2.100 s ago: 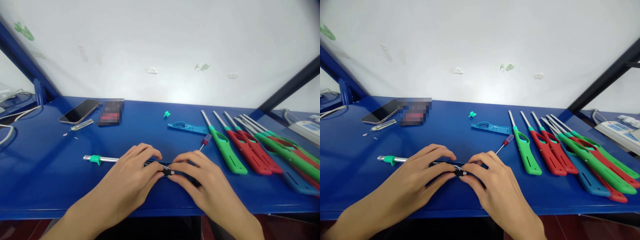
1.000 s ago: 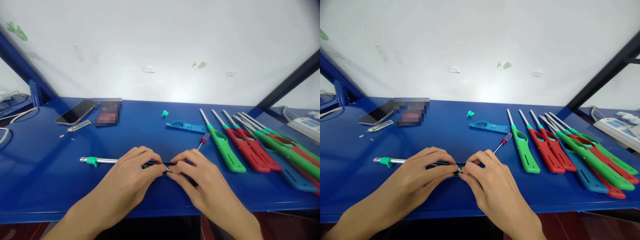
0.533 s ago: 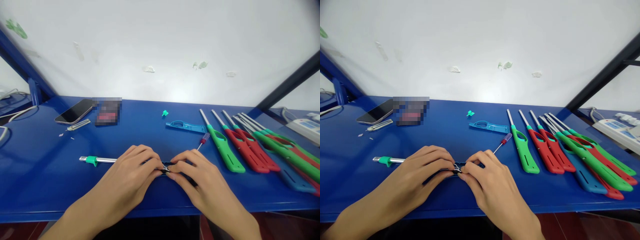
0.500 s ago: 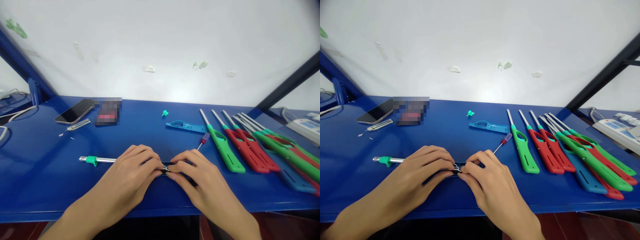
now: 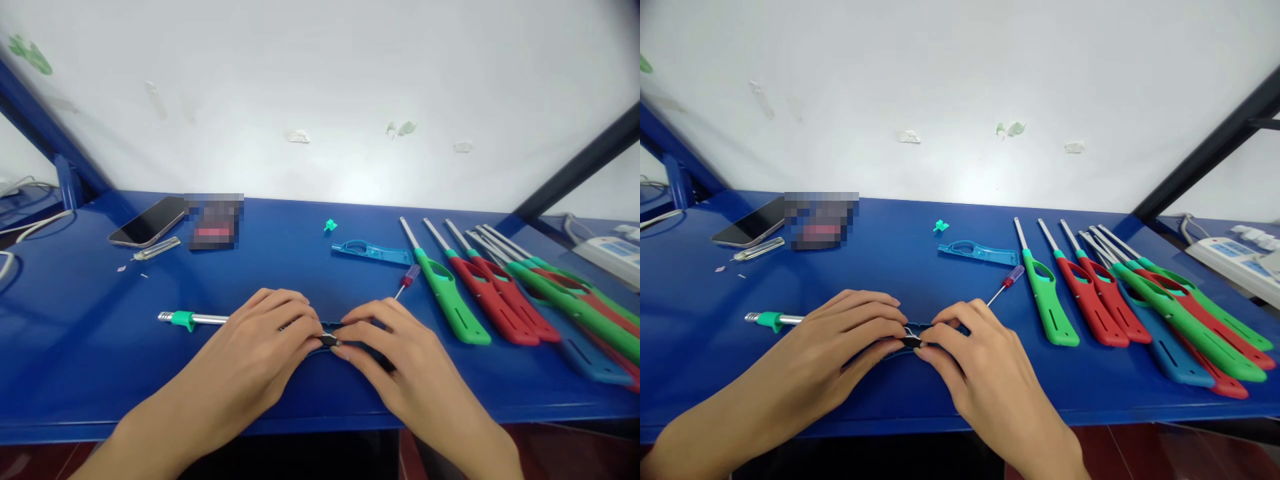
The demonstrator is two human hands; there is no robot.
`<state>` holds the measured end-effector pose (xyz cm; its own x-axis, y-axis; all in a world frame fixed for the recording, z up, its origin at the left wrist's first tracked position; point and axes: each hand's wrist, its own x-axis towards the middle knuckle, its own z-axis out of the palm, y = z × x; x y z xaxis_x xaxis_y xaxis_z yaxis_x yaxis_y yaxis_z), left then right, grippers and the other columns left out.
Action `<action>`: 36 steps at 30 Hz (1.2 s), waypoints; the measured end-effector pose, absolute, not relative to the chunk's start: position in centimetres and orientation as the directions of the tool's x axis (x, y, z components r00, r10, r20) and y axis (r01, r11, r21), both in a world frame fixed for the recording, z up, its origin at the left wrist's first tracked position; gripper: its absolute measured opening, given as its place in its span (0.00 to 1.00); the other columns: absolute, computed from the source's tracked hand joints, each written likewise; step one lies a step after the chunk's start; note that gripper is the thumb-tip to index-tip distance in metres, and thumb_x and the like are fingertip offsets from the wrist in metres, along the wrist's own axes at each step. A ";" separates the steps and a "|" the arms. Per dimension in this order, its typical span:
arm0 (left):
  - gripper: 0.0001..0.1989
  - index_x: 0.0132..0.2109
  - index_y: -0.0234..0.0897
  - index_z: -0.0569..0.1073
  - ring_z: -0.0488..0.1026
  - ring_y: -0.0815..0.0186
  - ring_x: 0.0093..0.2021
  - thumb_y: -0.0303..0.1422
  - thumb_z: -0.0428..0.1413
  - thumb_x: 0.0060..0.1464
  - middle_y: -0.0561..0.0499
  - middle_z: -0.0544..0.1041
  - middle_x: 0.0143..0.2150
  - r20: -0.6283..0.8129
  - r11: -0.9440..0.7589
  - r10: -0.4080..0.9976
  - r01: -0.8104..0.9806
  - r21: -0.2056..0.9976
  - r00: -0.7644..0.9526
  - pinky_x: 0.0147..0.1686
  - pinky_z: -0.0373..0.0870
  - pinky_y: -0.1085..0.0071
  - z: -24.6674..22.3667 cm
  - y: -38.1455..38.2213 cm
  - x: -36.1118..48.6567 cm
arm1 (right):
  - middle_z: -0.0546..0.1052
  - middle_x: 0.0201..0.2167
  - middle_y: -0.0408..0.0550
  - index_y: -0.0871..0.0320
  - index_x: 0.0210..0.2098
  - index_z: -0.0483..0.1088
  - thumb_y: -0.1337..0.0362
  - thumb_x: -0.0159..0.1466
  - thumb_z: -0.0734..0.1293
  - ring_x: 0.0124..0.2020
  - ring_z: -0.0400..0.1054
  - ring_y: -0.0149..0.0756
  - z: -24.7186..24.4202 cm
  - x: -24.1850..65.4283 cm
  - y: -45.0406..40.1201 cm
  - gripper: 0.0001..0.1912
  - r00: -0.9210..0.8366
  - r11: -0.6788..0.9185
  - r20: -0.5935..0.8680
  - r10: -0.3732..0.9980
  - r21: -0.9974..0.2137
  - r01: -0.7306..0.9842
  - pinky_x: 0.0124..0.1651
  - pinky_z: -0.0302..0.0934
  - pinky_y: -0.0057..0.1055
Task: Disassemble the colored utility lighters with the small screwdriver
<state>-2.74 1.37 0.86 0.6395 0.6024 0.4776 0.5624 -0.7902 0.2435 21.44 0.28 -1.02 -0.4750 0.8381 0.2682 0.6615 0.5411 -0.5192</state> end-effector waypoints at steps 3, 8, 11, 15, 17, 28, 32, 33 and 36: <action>0.16 0.49 0.36 0.79 0.77 0.61 0.52 0.30 0.46 0.79 0.48 0.84 0.50 0.488 -0.800 0.586 0.557 0.222 0.647 0.54 0.70 0.63 1.0 1.4 -2.8 | 0.79 0.48 0.45 0.48 0.47 0.78 0.61 0.77 0.66 0.48 0.72 0.42 -0.9 21.4 0.3 0.08 -0.477 0.544 0.270 0.837 -0.519 0.660 0.52 0.70 0.43; 0.18 0.47 0.35 0.80 0.78 0.62 0.50 0.28 0.45 0.79 0.49 0.84 0.47 0.506 -0.825 0.548 0.529 0.198 0.666 0.53 0.71 0.63 1.2 1.4 -2.8 | 0.79 0.48 0.45 0.47 0.48 0.78 0.61 0.78 0.66 0.48 0.72 0.41 -0.9 21.3 0.4 0.08 -0.474 0.545 0.276 0.836 -0.522 0.657 0.51 0.71 0.42; 0.15 0.48 0.35 0.79 0.77 0.61 0.52 0.28 0.47 0.78 0.48 0.83 0.49 0.484 -0.805 0.583 0.546 0.233 0.653 0.54 0.71 0.62 1.0 1.4 -2.7 | 0.78 0.49 0.44 0.47 0.48 0.77 0.61 0.78 0.65 0.49 0.71 0.41 -1.0 21.3 0.4 0.07 -0.481 0.549 0.274 0.833 -0.517 0.657 0.52 0.71 0.43; 0.13 0.52 0.37 0.78 0.76 0.59 0.53 0.29 0.48 0.77 0.48 0.82 0.52 0.448 -0.784 0.616 0.556 0.275 0.648 0.56 0.70 0.58 0.8 1.4 -2.8 | 0.78 0.50 0.44 0.47 0.50 0.76 0.61 0.78 0.64 0.50 0.71 0.41 -1.0 21.4 0.3 0.08 -0.485 0.550 0.268 0.832 -0.517 0.656 0.54 0.70 0.44; 0.12 0.54 0.38 0.77 0.74 0.59 0.53 0.30 0.49 0.77 0.48 0.81 0.53 0.424 -0.773 0.633 0.553 0.310 0.647 0.57 0.69 0.58 0.7 1.3 -2.8 | 0.78 0.50 0.45 0.46 0.51 0.76 0.61 0.78 0.64 0.50 0.71 0.42 -0.9 21.4 0.3 0.08 -0.484 0.548 0.268 0.833 -0.516 0.658 0.55 0.70 0.44; 0.12 0.52 0.36 0.77 0.70 0.61 0.50 0.24 0.49 0.76 0.50 0.78 0.50 0.411 -0.796 0.606 0.524 0.304 0.681 0.56 0.65 0.61 0.4 1.2 -3.1 | 0.78 0.50 0.44 0.45 0.50 0.76 0.61 0.78 0.64 0.50 0.71 0.42 -0.9 21.4 0.2 0.08 -0.486 0.555 0.275 0.829 -0.509 0.658 0.53 0.70 0.44; 0.11 0.51 0.37 0.76 0.69 0.61 0.49 0.24 0.49 0.76 0.51 0.77 0.49 0.399 -0.790 0.613 0.527 0.313 0.682 0.55 0.64 0.61 0.4 1.3 -3.2 | 0.79 0.50 0.43 0.45 0.51 0.76 0.61 0.78 0.65 0.50 0.71 0.42 -0.9 21.4 0.2 0.08 -0.491 0.556 0.269 0.829 -0.495 0.668 0.53 0.70 0.45; 0.11 0.51 0.38 0.76 0.69 0.61 0.49 0.24 0.49 0.75 0.51 0.77 0.49 0.392 -0.787 0.617 0.531 0.316 0.682 0.55 0.64 0.61 0.5 1.3 -3.2 | 0.79 0.50 0.43 0.45 0.52 0.76 0.61 0.78 0.65 0.50 0.71 0.42 -0.9 21.4 0.2 0.08 -0.492 0.556 0.267 0.829 -0.497 0.667 0.53 0.70 0.44; 0.12 0.53 0.39 0.76 0.69 0.62 0.49 0.21 0.50 0.74 0.52 0.76 0.49 0.365 -0.777 0.629 0.540 0.323 0.687 0.56 0.63 0.61 0.4 1.4 -3.3 | 0.79 0.50 0.42 0.45 0.51 0.76 0.61 0.78 0.66 0.50 0.72 0.41 -0.9 21.5 0.2 0.07 -0.492 0.559 0.276 0.826 -0.512 0.652 0.54 0.70 0.42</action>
